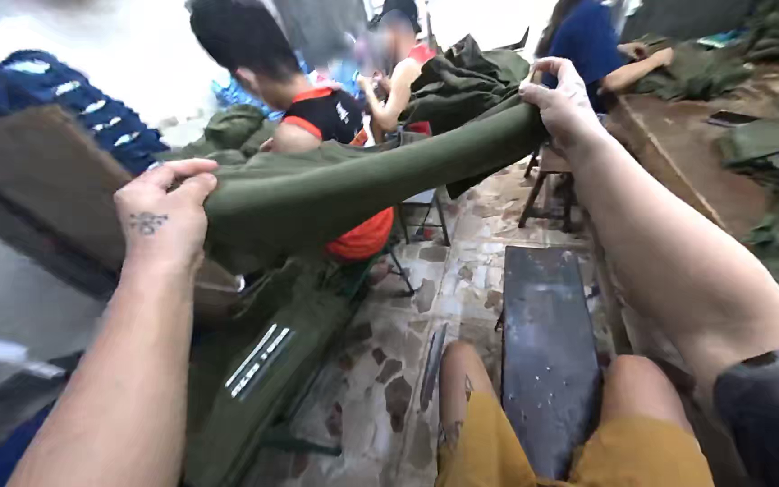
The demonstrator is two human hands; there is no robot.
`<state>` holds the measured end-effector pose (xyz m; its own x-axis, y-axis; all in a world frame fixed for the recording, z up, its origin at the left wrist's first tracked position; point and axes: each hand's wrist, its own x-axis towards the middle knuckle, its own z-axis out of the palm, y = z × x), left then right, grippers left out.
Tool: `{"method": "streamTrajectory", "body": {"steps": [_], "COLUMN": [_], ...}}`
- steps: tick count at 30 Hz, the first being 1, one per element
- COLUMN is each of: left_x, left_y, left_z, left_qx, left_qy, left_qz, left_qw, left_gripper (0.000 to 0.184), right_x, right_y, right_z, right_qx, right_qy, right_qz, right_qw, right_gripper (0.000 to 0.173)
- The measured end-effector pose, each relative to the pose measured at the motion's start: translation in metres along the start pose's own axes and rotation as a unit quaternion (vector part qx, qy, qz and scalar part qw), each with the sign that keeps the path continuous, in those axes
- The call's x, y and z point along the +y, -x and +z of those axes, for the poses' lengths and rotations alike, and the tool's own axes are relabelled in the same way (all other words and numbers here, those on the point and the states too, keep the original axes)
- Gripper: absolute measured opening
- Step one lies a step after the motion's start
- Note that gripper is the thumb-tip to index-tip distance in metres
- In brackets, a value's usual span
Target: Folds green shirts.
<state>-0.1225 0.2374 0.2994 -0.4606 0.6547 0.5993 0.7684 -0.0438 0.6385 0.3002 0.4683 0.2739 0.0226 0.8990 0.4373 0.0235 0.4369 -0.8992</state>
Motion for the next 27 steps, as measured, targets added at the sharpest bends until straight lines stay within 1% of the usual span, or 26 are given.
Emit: {"method": "streamTrajectory", "body": {"steps": [2, 4, 6, 8, 10, 13, 15, 17, 20, 23, 25, 27], "left_x": [0.019, 0.036, 0.051, 0.069, 0.079, 0.087, 0.086, 0.089, 0.110, 0.133, 0.133, 0.117], "left_y": [-0.009, -0.018, -0.025, -0.021, -0.009, 0.014, 0.013, 0.001, -0.025, -0.038, -0.033, -0.014], "left_z": [0.021, 0.040, 0.063, 0.091, 0.124, 0.180, 0.216, 0.242, 0.256, 0.249, 0.245, 0.243], "left_qx": [0.016, 0.019, -0.002, -0.047, -0.113, -0.196, -0.231, -0.251, -0.232, -0.209, -0.213, -0.228], "left_qy": [0.048, 0.097, 0.127, 0.134, 0.132, 0.107, 0.095, 0.084, 0.080, 0.069, 0.043, 0.010], "left_qz": [0.021, 0.024, 0.010, -0.002, -0.021, -0.077, -0.099, -0.090, -0.034, 0.032, 0.073, 0.107], "left_qw": [0.998, 0.995, 0.992, 0.990, 0.985, 0.972, 0.963, 0.960, 0.969, 0.975, 0.973, 0.968], "left_gripper": [0.028, 0.027, 0.026, 0.028, 0.034, 0.035, 0.032, 0.031, 0.028, 0.024, 0.024, 0.027], "right_x": [-0.022, -0.042, -0.053, -0.054, -0.043, -0.002, 0.021, 0.028, 0.021, 0.008, 0.007, 0.016], "right_y": [0.008, 0.009, 0.009, 0.016, 0.027, 0.038, 0.036, 0.028, 0.009, 0.003, 0.014, 0.044], "right_z": [-0.039, -0.078, -0.112, -0.143, -0.171, -0.213, -0.234, -0.248, -0.268, -0.279, -0.282, -0.279], "right_qx": [0.037, 0.074, 0.106, 0.110, 0.094, 0.081, 0.087, 0.098, 0.104, 0.121, 0.113, 0.111], "right_qy": [0.015, 0.064, 0.103, 0.149, 0.208, 0.281, 0.300, 0.307, 0.334, 0.334, 0.344, 0.366], "right_qz": [-0.034, -0.053, -0.037, 0.005, 0.062, 0.150, 0.196, 0.213, 0.182, 0.142, 0.117, 0.096], "right_qw": [0.999, 0.994, 0.988, 0.983, 0.972, 0.944, 0.930, 0.922, 0.919, 0.924, 0.925, 0.919], "right_gripper": [0.059, 0.059, 0.059, 0.062, 0.062, 0.058, 0.057, 0.057, 0.057, 0.059, 0.058, 0.055]}}
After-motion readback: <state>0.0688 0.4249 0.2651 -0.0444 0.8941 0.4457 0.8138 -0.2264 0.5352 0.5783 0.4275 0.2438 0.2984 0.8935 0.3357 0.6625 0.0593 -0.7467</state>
